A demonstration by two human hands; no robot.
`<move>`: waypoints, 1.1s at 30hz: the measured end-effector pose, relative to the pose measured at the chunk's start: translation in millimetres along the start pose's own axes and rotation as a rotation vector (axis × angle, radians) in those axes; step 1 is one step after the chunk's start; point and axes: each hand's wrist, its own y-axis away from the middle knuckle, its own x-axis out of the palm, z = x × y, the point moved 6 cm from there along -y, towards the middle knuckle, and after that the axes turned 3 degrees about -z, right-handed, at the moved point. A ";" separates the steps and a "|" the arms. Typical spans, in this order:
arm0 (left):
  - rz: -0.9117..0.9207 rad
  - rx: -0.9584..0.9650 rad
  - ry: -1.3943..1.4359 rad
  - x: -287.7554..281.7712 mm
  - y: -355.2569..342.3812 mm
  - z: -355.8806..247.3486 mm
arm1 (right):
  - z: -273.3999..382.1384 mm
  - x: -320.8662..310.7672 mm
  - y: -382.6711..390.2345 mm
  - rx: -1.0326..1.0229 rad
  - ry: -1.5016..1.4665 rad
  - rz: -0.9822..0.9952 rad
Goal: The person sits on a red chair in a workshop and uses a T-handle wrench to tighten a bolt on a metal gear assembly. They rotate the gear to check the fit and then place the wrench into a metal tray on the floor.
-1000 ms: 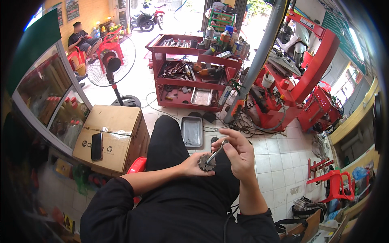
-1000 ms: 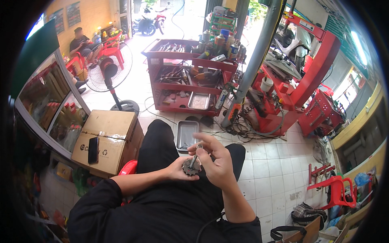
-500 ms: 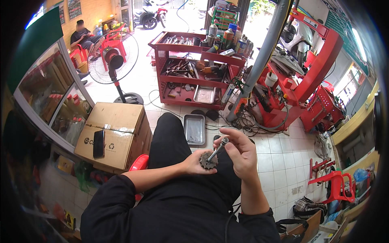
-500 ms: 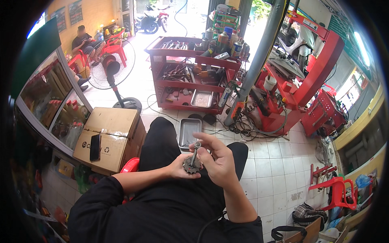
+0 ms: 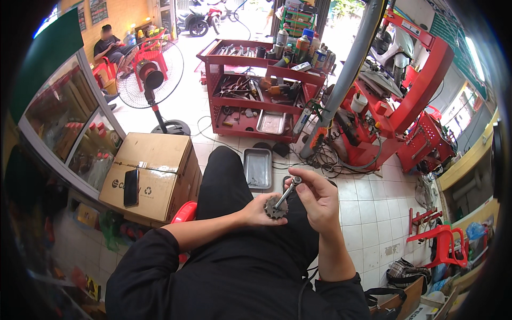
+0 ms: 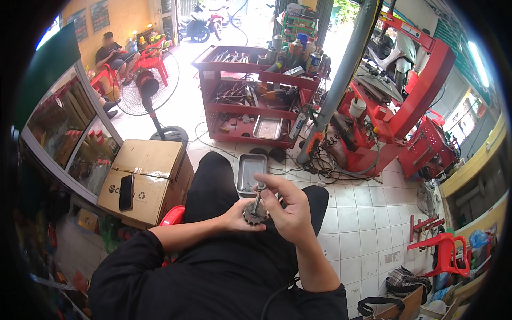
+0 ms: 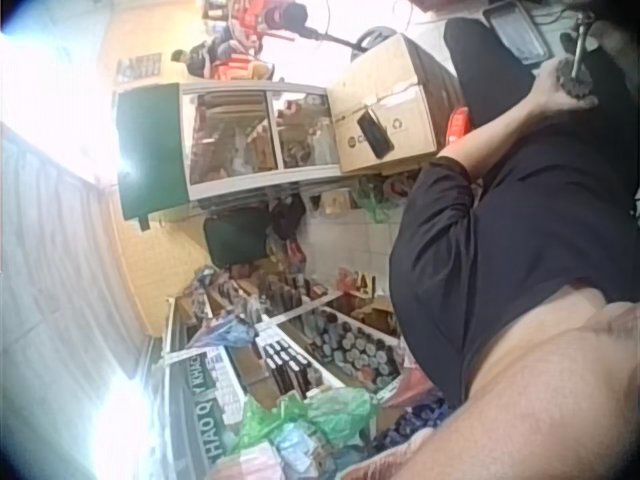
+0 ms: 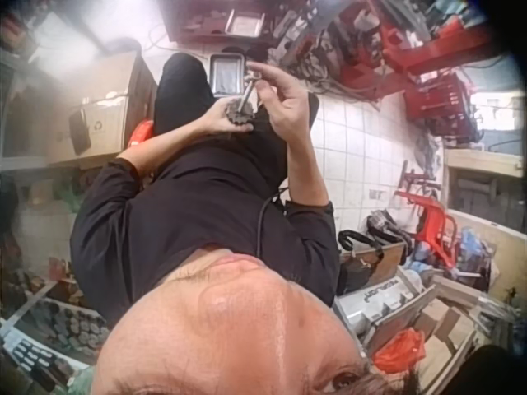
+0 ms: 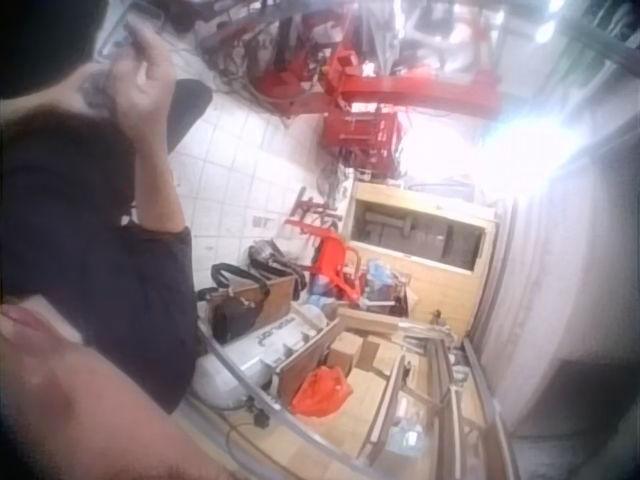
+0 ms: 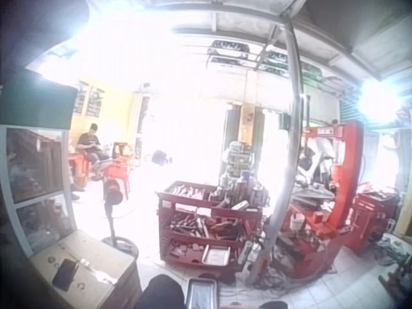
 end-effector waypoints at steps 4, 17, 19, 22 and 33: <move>-0.003 -0.005 -0.018 -0.8 -1.2 3.6 | 0.6 -2.2 0.3 -0.007 0.074 0.007; -0.008 -0.017 0.008 -0.8 0.3 6.2 | -2.1 -3.1 0.0 -0.040 0.165 0.079; -0.003 -0.012 0.015 0.6 -0.3 5.3 | -1.1 -4.4 0.4 -0.067 0.204 0.082; -0.007 -0.006 0.009 0.0 0.4 4.4 | -0.9 -1.9 0.1 -0.051 0.152 0.078; -0.003 0.004 0.008 0.2 0.9 3.2 | 3.1 -0.8 -0.2 -0.077 0.200 0.085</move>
